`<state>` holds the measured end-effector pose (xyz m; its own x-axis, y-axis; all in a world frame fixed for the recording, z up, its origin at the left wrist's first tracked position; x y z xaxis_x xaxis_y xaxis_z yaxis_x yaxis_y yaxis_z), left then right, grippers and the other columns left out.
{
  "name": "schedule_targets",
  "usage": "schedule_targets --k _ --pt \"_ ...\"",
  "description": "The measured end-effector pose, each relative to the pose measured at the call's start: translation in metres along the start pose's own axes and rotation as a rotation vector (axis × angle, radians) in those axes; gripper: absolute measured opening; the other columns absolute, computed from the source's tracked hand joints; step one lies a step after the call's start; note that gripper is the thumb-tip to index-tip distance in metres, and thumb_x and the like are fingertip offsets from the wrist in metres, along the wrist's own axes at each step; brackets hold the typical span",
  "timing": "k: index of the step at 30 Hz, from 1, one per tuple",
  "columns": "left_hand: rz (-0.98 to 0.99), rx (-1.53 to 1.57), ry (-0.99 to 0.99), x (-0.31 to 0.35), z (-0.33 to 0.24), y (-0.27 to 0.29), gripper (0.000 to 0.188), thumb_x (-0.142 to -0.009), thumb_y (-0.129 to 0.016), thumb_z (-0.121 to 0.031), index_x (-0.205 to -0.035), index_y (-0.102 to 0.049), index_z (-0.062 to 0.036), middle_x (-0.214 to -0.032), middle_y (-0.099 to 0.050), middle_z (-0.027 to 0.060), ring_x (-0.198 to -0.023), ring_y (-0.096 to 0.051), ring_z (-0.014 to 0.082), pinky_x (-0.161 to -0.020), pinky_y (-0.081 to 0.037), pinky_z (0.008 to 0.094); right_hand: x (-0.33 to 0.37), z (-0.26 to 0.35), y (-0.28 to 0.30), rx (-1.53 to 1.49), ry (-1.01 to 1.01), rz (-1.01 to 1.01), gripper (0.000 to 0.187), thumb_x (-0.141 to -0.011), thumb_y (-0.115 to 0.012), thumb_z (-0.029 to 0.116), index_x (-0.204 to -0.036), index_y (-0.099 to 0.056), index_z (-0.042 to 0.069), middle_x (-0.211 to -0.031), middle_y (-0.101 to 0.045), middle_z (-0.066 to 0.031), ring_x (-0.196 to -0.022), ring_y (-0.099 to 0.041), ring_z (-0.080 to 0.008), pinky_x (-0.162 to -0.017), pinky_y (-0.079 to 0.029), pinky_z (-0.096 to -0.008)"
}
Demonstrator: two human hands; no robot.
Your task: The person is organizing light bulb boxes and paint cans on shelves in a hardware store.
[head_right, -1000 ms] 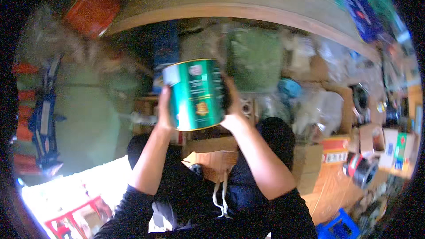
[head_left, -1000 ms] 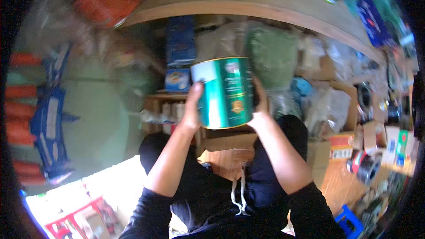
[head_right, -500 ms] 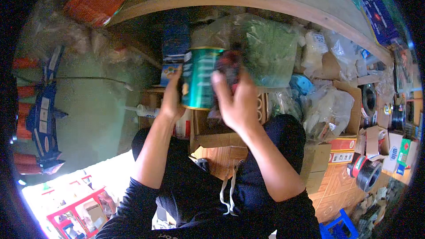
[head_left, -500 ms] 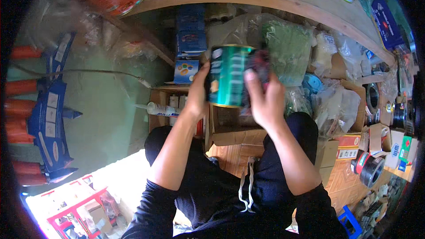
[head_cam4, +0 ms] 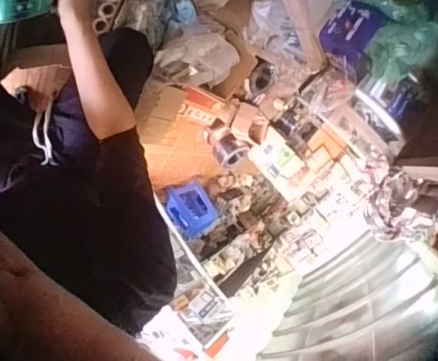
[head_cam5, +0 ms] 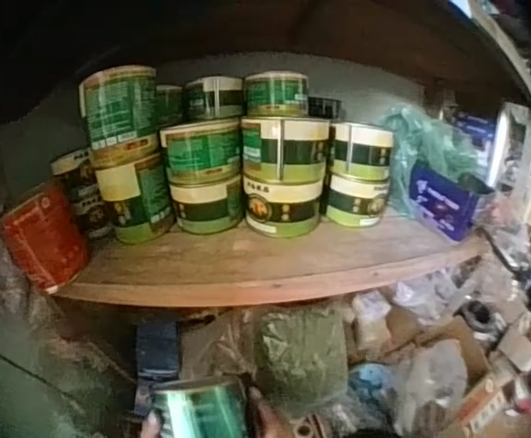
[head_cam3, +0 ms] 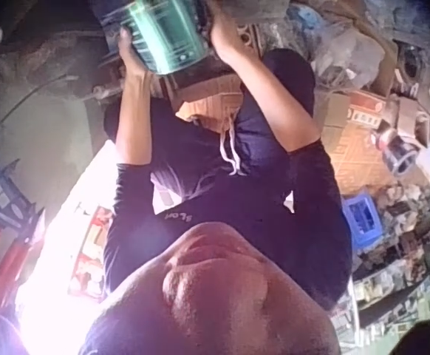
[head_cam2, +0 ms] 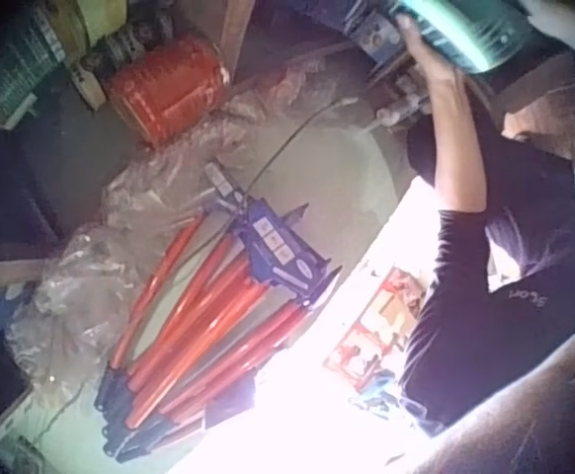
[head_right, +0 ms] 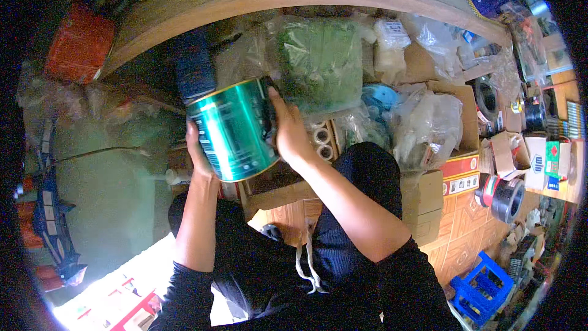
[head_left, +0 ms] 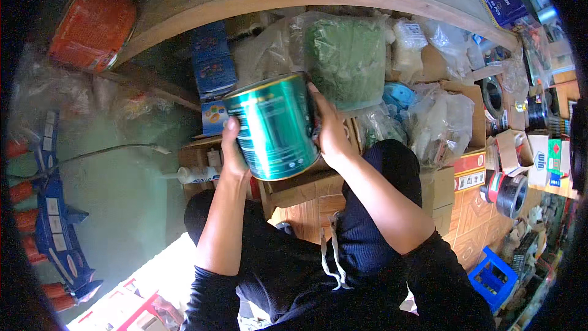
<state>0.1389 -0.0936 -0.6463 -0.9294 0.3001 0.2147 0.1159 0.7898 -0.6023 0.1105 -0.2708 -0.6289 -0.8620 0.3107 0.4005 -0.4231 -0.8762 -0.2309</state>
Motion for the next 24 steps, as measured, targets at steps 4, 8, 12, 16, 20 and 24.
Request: schedule_targets --k 4,8,12,16,20,24 --pt "-0.072 -0.038 0.094 -0.004 0.008 0.001 0.079 -0.089 -0.064 -0.065 -0.137 -0.057 -0.0018 -0.122 -0.07 0.0154 -0.107 -0.071 0.0277 -0.097 -0.058 0.0434 0.016 0.034 0.001 0.628 0.665 0.165 0.07 -0.102 -0.057 0.048 -0.141 -0.051 -0.01 -0.136 -0.055 -0.0369 -0.12 -0.06 -0.0503 -0.104 -0.048 -0.0504" --pt "-0.105 -0.001 0.105 0.0 0.011 -0.009 0.076 -0.091 -0.061 -0.065 -0.135 -0.058 -0.0028 -0.122 -0.07 0.0148 -0.107 -0.07 0.0268 -0.097 -0.057 0.0425 -0.003 0.049 0.009 0.698 1.057 0.289 0.069 -0.099 -0.064 0.042 -0.146 -0.047 -0.005 -0.141 -0.057 -0.0293 -0.123 -0.061 -0.0457 -0.108 -0.047 -0.0467" --pt "0.085 0.152 0.115 -0.009 0.016 -0.017 0.081 -0.088 -0.06 -0.072 -0.132 -0.06 -0.0038 -0.12 -0.07 0.0132 -0.104 -0.07 0.0238 -0.09 -0.059 0.0397 -0.037 -0.011 0.036 -0.139 0.425 0.351 0.065 -0.101 -0.067 0.035 -0.155 -0.044 0.007 -0.156 -0.049 -0.0117 -0.139 -0.049 -0.0217 -0.117 -0.037 -0.0369" --pt "-0.027 -0.086 0.006 -0.002 0.015 -0.002 0.072 -0.095 -0.058 -0.066 -0.131 -0.061 -0.0047 -0.116 -0.069 0.0073 -0.104 -0.066 0.0195 -0.093 -0.054 0.0367 -0.007 0.004 0.013 -0.413 0.095 0.261 0.061 -0.103 -0.061 0.041 -0.153 -0.047 0.008 -0.153 -0.051 -0.0107 -0.135 -0.052 -0.0207 -0.115 -0.04 -0.0376" --pt "-0.204 -0.465 0.013 -0.021 0.001 0.009 0.058 -0.106 -0.053 -0.053 -0.13 -0.063 -0.0018 -0.116 -0.068 0.0074 -0.103 -0.063 0.0154 -0.098 -0.048 0.031 -0.028 -0.01 0.018 -0.346 -0.146 0.111 0.059 -0.097 -0.068 0.049 -0.138 -0.06 0.007 -0.13 -0.068 -0.0151 -0.115 -0.066 -0.0263 -0.101 -0.049 -0.0397" --pt "-0.187 -0.283 0.196 -0.007 -0.004 -0.028 0.059 -0.1 -0.062 -0.056 -0.132 -0.063 -0.0065 -0.119 -0.07 0.0069 -0.105 -0.069 0.02 -0.096 -0.056 0.0394 -0.017 0.003 0.027 0.55 0.362 0.012 0.055 -0.099 -0.064 0.051 -0.115 -0.064 -0.001 -0.091 -0.074 -0.0178 -0.075 -0.069 -0.04 -0.072 -0.053 -0.0467"
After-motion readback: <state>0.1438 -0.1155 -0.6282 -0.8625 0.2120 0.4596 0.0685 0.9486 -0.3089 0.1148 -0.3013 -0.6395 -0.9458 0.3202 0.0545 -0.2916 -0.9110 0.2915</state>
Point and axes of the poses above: each hand's wrist, its own x-axis away from the middle knuckle, its own y-axis out of the back of the hand, z = x × y, the point moved 1 cm from there along -x, towards the middle knuckle
